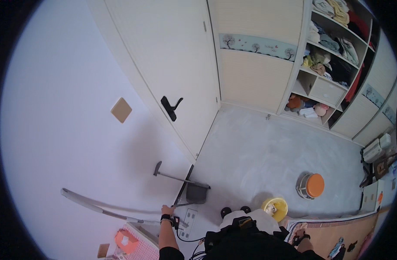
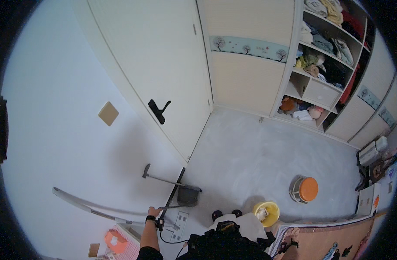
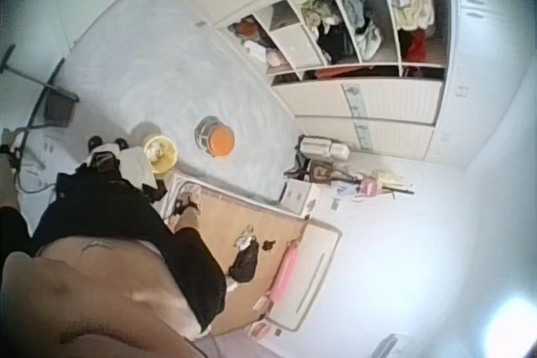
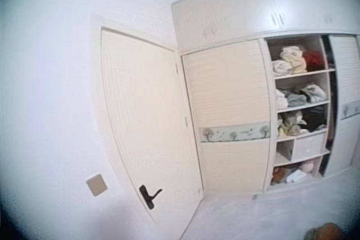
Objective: Assembling a small flexible tripod on a desk.
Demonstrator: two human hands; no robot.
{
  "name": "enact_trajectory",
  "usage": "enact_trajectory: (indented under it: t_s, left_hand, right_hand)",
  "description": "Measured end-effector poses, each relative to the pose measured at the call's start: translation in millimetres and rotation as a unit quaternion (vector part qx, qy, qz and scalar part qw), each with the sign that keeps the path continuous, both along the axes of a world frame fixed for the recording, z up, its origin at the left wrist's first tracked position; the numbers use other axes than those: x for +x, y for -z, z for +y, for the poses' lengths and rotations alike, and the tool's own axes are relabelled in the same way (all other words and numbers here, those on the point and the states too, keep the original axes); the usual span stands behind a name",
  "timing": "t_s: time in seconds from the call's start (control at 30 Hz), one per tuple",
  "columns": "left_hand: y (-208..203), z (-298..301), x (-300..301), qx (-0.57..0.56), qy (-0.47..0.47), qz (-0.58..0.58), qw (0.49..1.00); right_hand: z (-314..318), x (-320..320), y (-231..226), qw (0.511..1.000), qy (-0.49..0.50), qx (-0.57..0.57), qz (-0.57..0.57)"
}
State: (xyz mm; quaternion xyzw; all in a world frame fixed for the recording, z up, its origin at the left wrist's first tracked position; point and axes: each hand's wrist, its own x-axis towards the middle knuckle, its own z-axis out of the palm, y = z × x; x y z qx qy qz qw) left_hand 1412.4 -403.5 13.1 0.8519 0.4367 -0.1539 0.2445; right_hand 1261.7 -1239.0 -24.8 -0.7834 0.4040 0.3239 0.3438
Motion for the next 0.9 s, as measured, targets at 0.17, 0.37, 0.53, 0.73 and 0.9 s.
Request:
enact_trajectory:
  t_s: [0.17, 0.37, 0.53, 0.73, 0.9]
  left_hand:
    - [-13, -20, -3, 0.023, -0.021, -0.037, 0.999]
    - [16, -10, -85, -0.031, -0.056, -0.04, 0.997]
    - [18, -38, -136, -0.023, -0.039, -0.042, 0.998]
    - [22, -70, -221, -0.263, -0.387, -0.056, 0.882]
    - [10, -92, -252, -0.293, -0.413, -0.16, 0.848]
  right_hand:
    - [5, -4, 21, 0.999, -0.031, -0.03, -0.003]
    - [-17, 83, 90, 0.964, -0.202, -0.147, -0.087]
    - [50, 146, 9, 0.942, -0.184, -0.16, -0.232]
    - [69, 175, -22, 0.943, -0.197, -0.148, -0.226]
    - [49, 163, 7, 0.942, -0.256, -0.13, -0.176]
